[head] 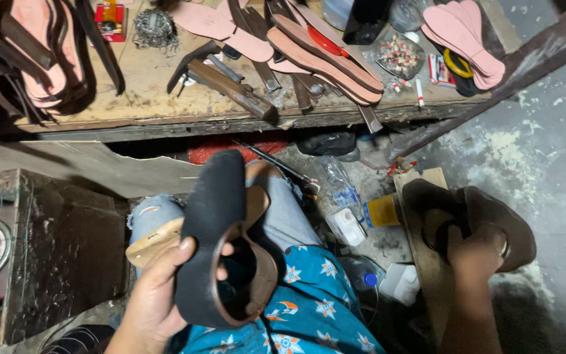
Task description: The person sits on the floor and shapes a black shoe upper over a wooden last, pressing and folding the material around the insole. They use a hammer to tap the upper into place and pliers to grip and pull the edges, then place the lasted shoe on a wire rack beside a small heater.
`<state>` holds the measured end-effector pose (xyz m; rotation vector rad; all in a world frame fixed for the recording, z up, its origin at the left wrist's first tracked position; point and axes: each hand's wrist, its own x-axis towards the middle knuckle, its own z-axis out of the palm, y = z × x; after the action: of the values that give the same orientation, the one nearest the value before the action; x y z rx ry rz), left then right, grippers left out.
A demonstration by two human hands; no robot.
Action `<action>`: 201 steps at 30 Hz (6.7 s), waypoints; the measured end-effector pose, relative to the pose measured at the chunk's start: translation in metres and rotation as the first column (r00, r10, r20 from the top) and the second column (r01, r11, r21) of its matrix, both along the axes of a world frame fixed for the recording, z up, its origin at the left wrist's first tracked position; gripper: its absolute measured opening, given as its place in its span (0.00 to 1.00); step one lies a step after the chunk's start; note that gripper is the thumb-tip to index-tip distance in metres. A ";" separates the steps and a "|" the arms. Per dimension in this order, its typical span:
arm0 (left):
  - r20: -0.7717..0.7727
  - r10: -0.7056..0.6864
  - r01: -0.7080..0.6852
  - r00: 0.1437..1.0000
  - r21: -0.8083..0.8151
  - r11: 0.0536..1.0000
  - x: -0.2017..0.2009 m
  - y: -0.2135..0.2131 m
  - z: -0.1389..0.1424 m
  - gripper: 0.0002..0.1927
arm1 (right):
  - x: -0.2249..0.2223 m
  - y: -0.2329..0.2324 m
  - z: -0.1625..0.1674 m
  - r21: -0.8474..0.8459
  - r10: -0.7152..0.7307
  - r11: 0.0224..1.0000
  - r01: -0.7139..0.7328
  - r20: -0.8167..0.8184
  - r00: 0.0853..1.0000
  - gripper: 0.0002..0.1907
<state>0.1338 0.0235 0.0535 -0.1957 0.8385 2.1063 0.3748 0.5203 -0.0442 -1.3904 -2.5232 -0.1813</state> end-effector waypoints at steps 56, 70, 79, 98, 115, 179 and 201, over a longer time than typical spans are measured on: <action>-0.588 0.787 -0.981 0.188 -0.158 0.116 0.061 -0.333 -0.053 0.30 | -0.289 -0.317 -0.017 -0.598 0.040 0.131 -0.790 -0.793 0.607 0.09; -0.817 0.470 -0.881 0.335 -0.094 0.463 0.021 -0.219 0.000 0.37 | -0.264 -0.275 -0.019 -0.662 -0.146 -0.039 -0.748 -0.737 0.660 0.12; -0.524 0.704 -0.831 0.480 -0.015 0.556 0.012 -0.184 -0.017 0.28 | -0.221 -0.239 -0.018 -0.657 0.235 0.067 -0.751 -0.721 0.652 0.18; -0.386 0.739 -0.787 0.552 0.051 0.614 0.027 -0.166 -0.031 0.26 | -0.222 -0.260 0.022 -0.372 0.720 -0.032 -0.928 -0.652 0.237 0.23; -0.408 0.755 -0.590 -0.513 -0.471 -0.656 0.068 -0.399 -0.041 0.37 | -0.229 -0.282 -0.020 -0.416 0.720 0.009 -0.909 -0.629 0.295 0.30; -0.171 0.958 -0.948 0.229 -0.261 0.180 -0.082 -0.426 -0.101 0.13 | -0.256 -0.339 -0.036 -0.500 0.620 0.087 -0.862 -0.650 0.440 0.24; -0.222 0.950 -0.872 0.221 -0.480 0.091 -0.064 -0.428 -0.095 0.10 | -0.255 -0.354 -0.025 -0.470 0.597 0.024 -0.882 -0.701 0.390 0.22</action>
<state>0.0696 -0.4049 -0.0417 -1.5929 1.4198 2.8526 0.1201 0.1662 -0.0696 0.1780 -2.6565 1.5123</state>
